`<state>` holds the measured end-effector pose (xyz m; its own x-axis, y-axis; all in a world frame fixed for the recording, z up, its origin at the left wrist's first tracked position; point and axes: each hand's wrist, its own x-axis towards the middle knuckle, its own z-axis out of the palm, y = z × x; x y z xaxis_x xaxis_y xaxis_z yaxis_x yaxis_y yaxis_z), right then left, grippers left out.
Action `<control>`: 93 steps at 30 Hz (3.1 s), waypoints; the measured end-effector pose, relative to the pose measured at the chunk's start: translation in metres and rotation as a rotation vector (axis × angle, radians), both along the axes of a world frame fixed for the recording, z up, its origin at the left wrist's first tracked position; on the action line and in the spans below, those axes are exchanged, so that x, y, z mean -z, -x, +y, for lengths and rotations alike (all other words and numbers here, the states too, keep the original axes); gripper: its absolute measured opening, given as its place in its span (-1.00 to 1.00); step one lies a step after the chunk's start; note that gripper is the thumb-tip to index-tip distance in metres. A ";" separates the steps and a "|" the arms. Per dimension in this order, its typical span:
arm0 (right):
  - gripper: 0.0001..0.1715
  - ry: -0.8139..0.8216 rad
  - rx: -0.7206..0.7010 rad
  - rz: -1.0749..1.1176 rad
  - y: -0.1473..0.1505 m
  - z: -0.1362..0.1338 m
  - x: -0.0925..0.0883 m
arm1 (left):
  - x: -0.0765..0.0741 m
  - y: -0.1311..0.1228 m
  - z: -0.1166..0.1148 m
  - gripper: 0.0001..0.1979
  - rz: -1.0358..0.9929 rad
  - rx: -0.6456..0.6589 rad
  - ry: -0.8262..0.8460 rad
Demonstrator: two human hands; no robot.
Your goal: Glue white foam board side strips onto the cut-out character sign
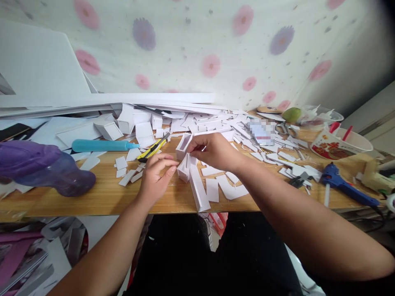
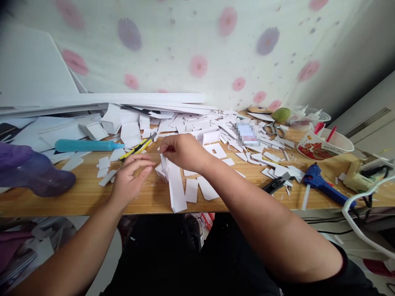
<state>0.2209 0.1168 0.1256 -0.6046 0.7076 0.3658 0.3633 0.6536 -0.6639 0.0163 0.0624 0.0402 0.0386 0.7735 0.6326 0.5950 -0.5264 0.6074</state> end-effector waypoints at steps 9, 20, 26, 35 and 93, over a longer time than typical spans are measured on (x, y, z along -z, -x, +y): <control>-0.78 -0.019 -0.090 -0.244 0.013 0.008 0.015 | 0.015 0.007 0.003 -0.88 0.109 -0.008 -0.154; -0.83 0.052 -0.022 -0.406 0.020 0.002 0.024 | 0.011 0.002 0.004 -0.90 0.225 0.046 -0.198; -0.83 -0.031 -0.067 -0.500 0.021 0.001 0.023 | 0.011 -0.005 0.006 -0.95 0.291 0.056 -0.191; -0.86 -0.058 -0.062 -0.462 0.022 0.000 0.026 | 0.010 -0.006 0.008 -0.95 0.327 0.081 -0.145; -0.80 -0.241 0.464 0.297 -0.109 -0.099 0.117 | -0.018 -0.023 0.024 -0.81 0.311 -0.029 0.297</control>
